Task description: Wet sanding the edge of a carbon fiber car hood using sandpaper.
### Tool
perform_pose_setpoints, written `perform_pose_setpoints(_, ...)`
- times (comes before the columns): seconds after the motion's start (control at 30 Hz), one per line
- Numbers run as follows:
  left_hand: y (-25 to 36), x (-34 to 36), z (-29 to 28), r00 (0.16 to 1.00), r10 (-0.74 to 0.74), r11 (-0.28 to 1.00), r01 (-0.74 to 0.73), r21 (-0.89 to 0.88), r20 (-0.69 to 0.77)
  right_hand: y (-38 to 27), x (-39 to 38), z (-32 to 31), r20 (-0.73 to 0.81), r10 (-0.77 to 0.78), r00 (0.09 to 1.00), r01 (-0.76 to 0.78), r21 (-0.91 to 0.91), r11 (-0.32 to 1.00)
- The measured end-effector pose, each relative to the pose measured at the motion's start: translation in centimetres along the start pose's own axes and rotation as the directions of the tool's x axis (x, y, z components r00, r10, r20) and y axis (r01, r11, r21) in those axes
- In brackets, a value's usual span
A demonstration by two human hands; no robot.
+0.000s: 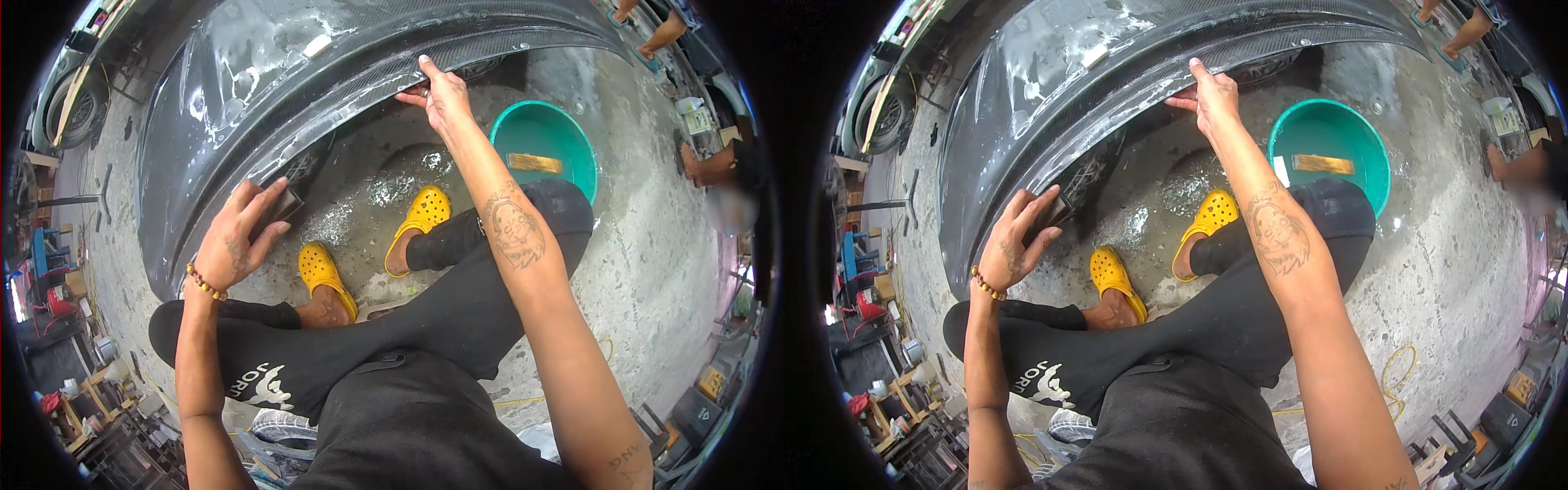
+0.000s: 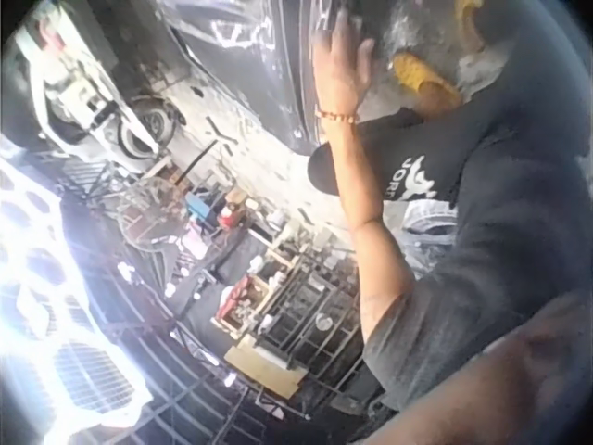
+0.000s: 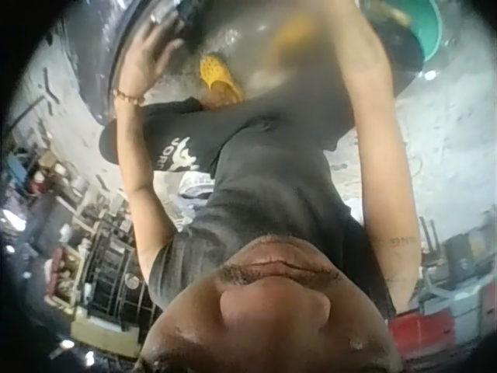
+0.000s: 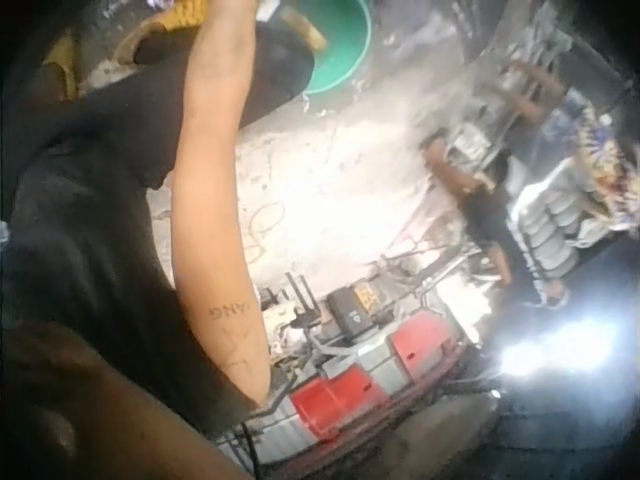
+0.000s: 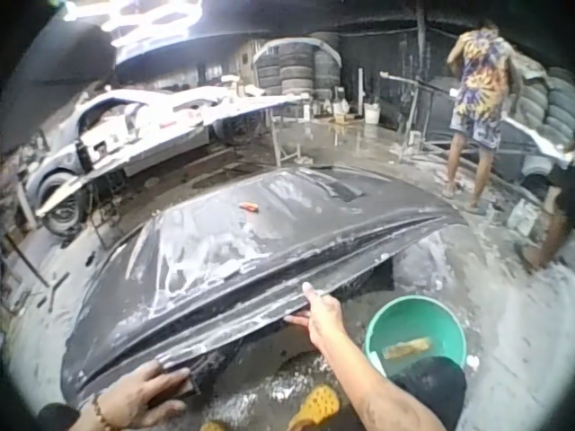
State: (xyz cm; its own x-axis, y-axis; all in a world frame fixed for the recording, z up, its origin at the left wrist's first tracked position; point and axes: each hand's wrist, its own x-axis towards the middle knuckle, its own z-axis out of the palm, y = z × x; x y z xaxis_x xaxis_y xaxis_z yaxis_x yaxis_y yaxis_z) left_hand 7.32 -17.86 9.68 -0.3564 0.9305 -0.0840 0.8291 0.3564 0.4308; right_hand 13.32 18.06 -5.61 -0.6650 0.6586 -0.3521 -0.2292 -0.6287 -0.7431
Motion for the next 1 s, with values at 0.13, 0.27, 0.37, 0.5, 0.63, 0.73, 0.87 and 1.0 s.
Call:
perform_pose_setpoints(0.13, -0.2, -0.4, 0.8, 0.997, 0.068, 0.998, -0.067, -0.007, 0.045, -1.4, 0.2, 1.5, 0.021, -0.063, 0.998, 0.063, -0.002, 0.998)
perform_pose_setpoints(0.27, -0.5, -0.7, 1.9, 0.994, 0.008, 1.0, -0.011, 0.022, 0.113, -2.1, 0.1, 2.1, 0.05, -0.093, 0.994, 0.093, 0.011, 0.996)
perform_pose_setpoints(0.37, -1.1, -1.1, 2.2, 0.993, 0.012, 1.0, -0.015, 0.023, 0.12, -2.3, 0.1, 2.2, 0.067, -0.103, 0.992, 0.102, 0.017, 0.995)
perform_pose_setpoints(0.5, -0.9, -1.0, 2.3, 0.992, -0.001, 1.0, -0.002, 0.019, 0.125, -2.7, 0.2, 2.3, 0.044, -0.131, 0.99, 0.129, 0.029, 0.991)
perform_pose_setpoints(0.63, -1.1, -1.0, 2.3, 0.989, -0.016, 1.0, 0.014, 0.02, 0.147, -3.6, -0.3, 3.3, 0.083, -0.135, 0.987, 0.135, 0.011, 0.991)
perform_pose_setpoints(0.73, -1.4, -1.0, 2.5, 0.987, -0.045, 0.999, 0.043, 0.022, 0.152, -4.1, -0.9, 3.8, 0.077, -0.166, 0.983, 0.166, 0.003, 0.986)
perform_pose_setpoints(0.87, -2.1, -1.4, 3.0, 0.985, -0.074, 0.997, 0.071, 0.03, 0.153, -4.2, -0.9, 4.0, 0.089, -0.191, 0.978, 0.19, 0.016, 0.982)
perform_pose_setpoints(1.0, -2.4, -1.5, 3.4, 0.985, -0.077, 0.997, 0.073, 0.029, 0.158, -4.6, -1.2, 3.5, 0.075, -0.178, 0.981, 0.179, -0.013, 0.984)
